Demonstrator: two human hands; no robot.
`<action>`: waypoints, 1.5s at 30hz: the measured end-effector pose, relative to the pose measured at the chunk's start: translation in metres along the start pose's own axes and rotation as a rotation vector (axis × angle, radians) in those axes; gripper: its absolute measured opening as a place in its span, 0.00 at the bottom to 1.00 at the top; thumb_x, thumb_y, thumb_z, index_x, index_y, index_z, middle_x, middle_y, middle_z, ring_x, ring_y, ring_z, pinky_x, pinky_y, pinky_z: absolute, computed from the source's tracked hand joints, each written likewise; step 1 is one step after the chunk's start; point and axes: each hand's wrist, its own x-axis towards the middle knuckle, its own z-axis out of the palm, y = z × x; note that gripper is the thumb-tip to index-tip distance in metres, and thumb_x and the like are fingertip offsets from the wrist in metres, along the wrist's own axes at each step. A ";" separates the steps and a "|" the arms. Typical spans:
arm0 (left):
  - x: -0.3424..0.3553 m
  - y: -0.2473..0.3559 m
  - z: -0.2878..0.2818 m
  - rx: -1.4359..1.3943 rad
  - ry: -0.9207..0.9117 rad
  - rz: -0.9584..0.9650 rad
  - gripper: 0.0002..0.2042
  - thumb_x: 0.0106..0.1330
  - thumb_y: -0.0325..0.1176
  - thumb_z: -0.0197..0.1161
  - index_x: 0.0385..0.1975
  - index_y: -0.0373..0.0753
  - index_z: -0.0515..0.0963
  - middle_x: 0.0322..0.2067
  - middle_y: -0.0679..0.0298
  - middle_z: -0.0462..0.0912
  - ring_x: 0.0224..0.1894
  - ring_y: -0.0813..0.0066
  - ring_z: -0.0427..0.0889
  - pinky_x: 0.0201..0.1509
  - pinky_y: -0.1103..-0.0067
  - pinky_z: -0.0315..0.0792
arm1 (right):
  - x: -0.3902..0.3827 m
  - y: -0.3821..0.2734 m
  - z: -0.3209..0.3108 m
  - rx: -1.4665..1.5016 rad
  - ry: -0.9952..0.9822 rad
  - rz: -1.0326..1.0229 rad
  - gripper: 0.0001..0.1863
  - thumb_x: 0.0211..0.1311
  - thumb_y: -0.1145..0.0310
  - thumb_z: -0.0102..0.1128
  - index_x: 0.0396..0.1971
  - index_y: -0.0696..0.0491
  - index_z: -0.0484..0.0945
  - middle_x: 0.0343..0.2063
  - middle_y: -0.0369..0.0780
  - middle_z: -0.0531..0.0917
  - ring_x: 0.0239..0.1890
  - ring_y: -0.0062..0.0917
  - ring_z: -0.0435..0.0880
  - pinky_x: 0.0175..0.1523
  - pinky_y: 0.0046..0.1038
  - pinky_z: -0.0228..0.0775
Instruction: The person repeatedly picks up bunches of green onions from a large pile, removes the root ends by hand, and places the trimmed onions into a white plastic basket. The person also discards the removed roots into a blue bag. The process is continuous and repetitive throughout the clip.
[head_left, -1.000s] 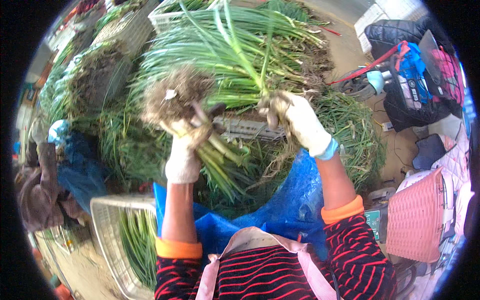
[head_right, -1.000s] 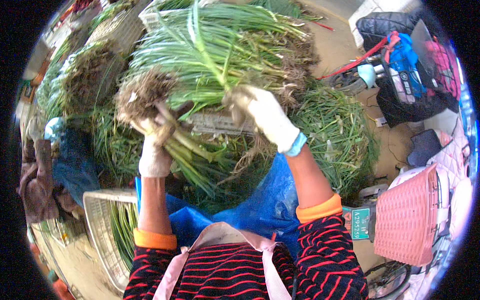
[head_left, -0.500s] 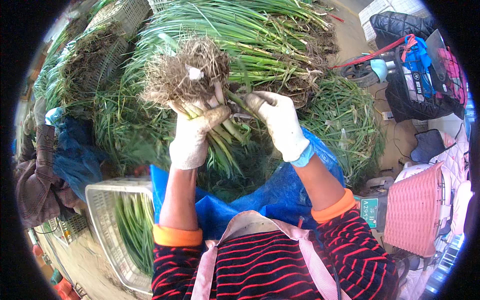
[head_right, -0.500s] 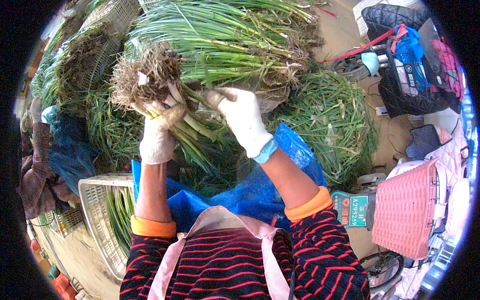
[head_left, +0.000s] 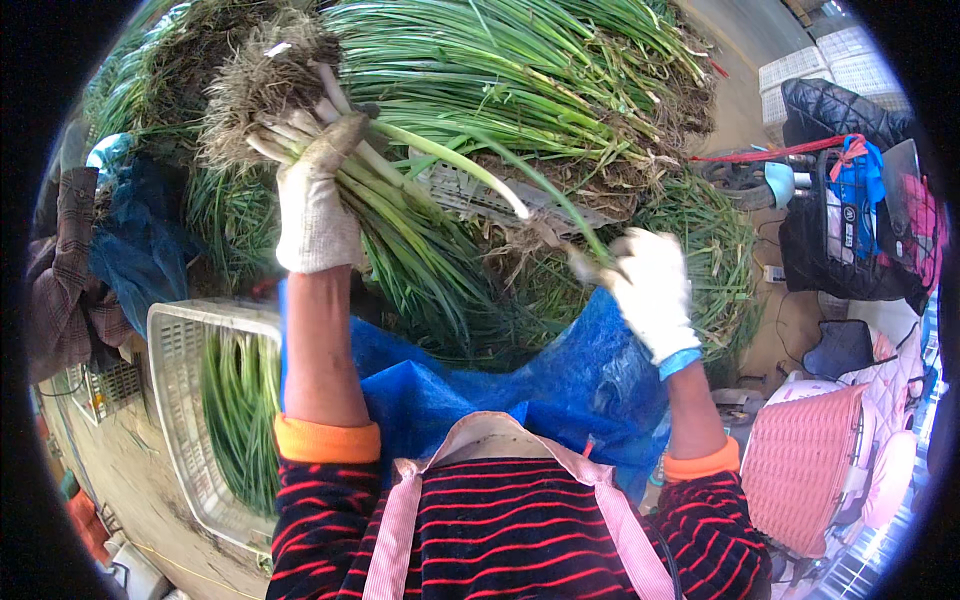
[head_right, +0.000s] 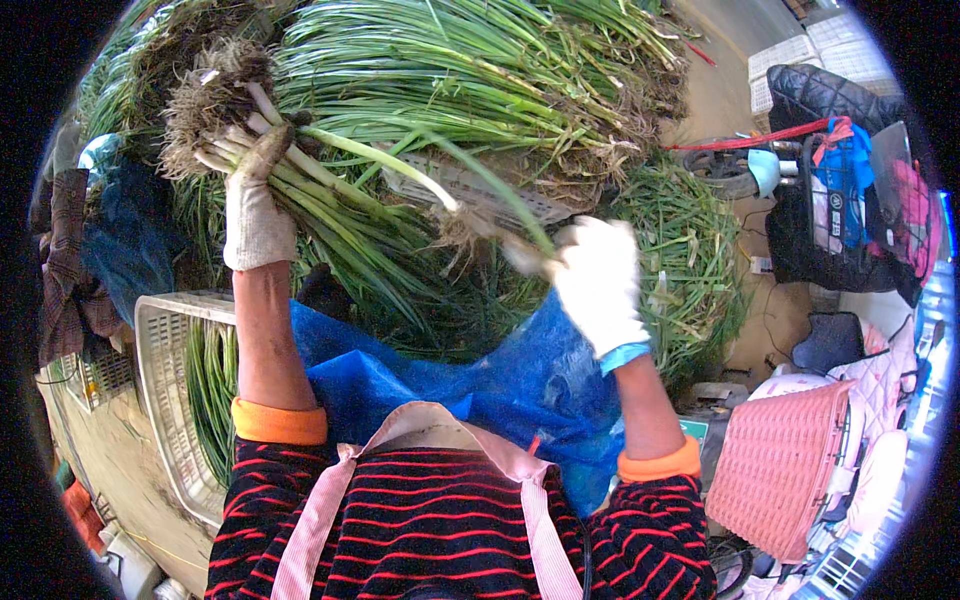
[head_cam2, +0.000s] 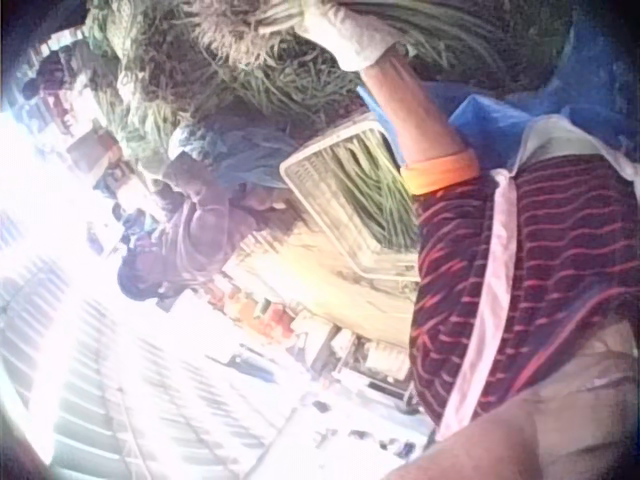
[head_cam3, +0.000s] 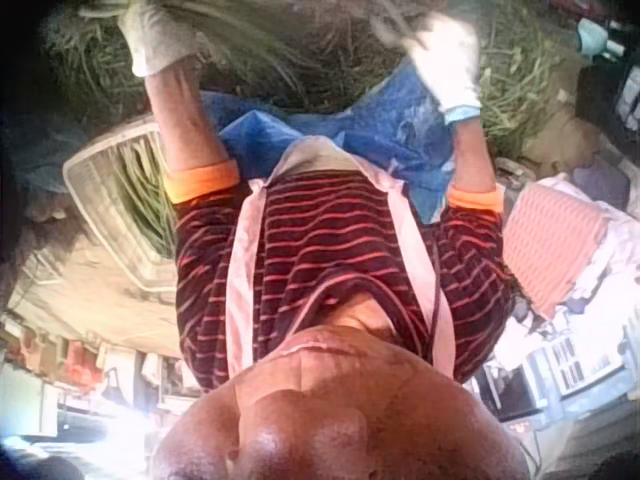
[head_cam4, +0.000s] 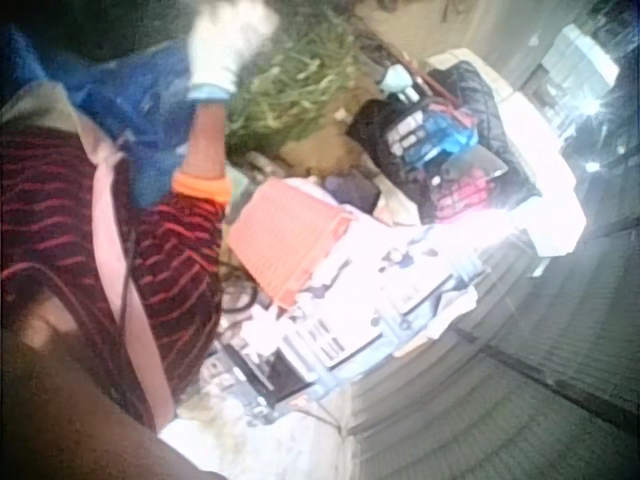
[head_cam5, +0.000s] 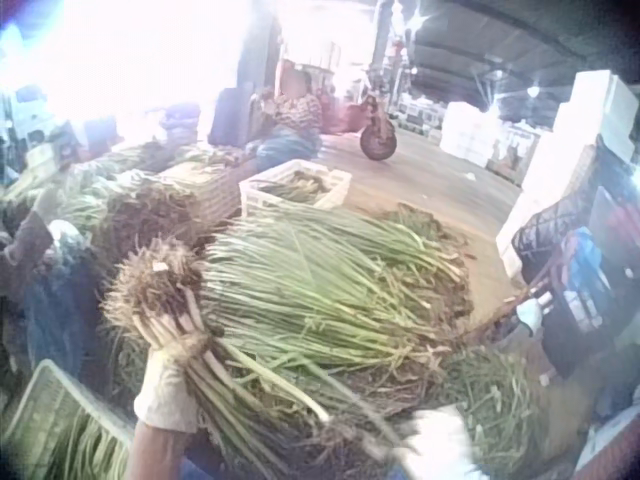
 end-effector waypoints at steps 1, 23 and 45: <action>0.003 0.002 -0.004 -0.024 0.016 0.033 0.11 0.55 0.28 0.65 0.37 0.32 0.78 0.30 0.59 0.81 0.32 0.71 0.81 0.39 0.77 0.77 | -0.012 0.025 0.010 -0.255 -0.078 0.045 0.10 0.51 0.61 0.63 0.24 0.53 0.82 0.34 0.38 0.79 0.42 0.33 0.76 0.48 0.37 0.67; -0.033 -0.014 0.015 0.509 -0.681 -0.217 0.23 0.57 0.26 0.59 0.55 0.38 0.67 0.47 0.62 0.72 0.49 0.72 0.72 0.55 0.77 0.67 | 0.050 -0.017 -0.029 0.326 0.219 -0.318 0.12 0.54 0.65 0.59 0.38 0.52 0.79 0.32 0.42 0.81 0.35 0.37 0.81 0.40 0.33 0.75; -0.009 -0.022 -0.002 0.138 -0.309 -0.140 0.29 0.50 0.38 0.66 0.52 0.37 0.64 0.37 0.53 0.76 0.36 0.57 0.80 0.42 0.63 0.79 | 0.202 0.045 0.032 -0.403 0.407 0.105 0.06 0.53 0.63 0.54 0.21 0.44 0.78 0.21 0.35 0.79 0.32 0.29 0.78 0.42 0.37 0.64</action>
